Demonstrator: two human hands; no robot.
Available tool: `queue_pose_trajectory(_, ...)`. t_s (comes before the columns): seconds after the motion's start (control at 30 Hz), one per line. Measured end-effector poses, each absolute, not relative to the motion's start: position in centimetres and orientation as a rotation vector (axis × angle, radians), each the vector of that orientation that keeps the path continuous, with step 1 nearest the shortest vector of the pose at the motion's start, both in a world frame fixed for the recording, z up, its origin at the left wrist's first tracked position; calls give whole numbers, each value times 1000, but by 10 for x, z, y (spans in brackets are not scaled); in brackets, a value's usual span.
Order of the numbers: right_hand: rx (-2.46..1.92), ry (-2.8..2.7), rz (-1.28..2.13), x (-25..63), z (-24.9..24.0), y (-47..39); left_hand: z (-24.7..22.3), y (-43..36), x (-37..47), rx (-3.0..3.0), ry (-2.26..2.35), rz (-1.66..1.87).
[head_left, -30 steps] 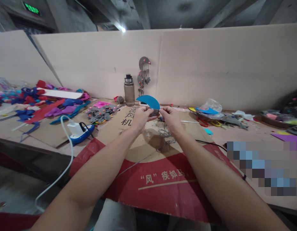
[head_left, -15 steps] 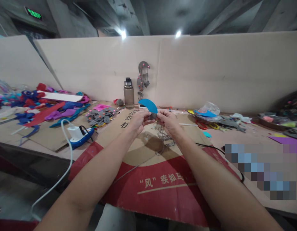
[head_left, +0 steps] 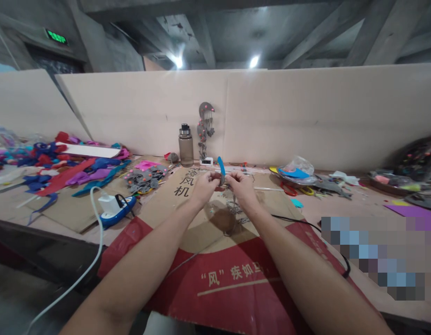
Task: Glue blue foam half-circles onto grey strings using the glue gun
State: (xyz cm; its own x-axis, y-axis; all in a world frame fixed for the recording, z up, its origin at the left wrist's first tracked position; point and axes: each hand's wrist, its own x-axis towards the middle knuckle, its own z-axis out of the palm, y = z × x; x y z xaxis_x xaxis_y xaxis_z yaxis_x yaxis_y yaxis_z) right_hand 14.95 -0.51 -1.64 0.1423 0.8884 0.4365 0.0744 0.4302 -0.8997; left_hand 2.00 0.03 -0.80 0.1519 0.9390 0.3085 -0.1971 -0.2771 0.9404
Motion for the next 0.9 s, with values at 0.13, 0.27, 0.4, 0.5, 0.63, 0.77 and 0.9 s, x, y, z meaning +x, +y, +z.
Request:
queue_pose_trajectory(0.13,-1034,-1383,591,148,-15,-10,-9,-4,23,1437,697,1282)
queue_pose_trajectory(0.27,-1063,-1431,511,147,-14,-13,-13,-2,23,1331,706,1270)
queue_pose_trajectory(0.4,-1088,-1418,452,148,-14,-12,-15,2,23,1194,719,1297)
queue_pose_trajectory(0.5,-1105,-1420,425,148,-15,-12,-14,1,23,1121,697,1337)
queue_pose_trajectory(0.63,-1120,-1430,393,147,-16,-13,-9,-2,23,1054,694,1374)
queue_pose_trajectory(0.77,-1131,-1438,366,147,-16,-14,-3,-7,22,1045,687,1386)
queue_pose_trajectory(0.9,-1128,-1470,355,147,-15,-16,-1,-9,21,1061,682,1399)
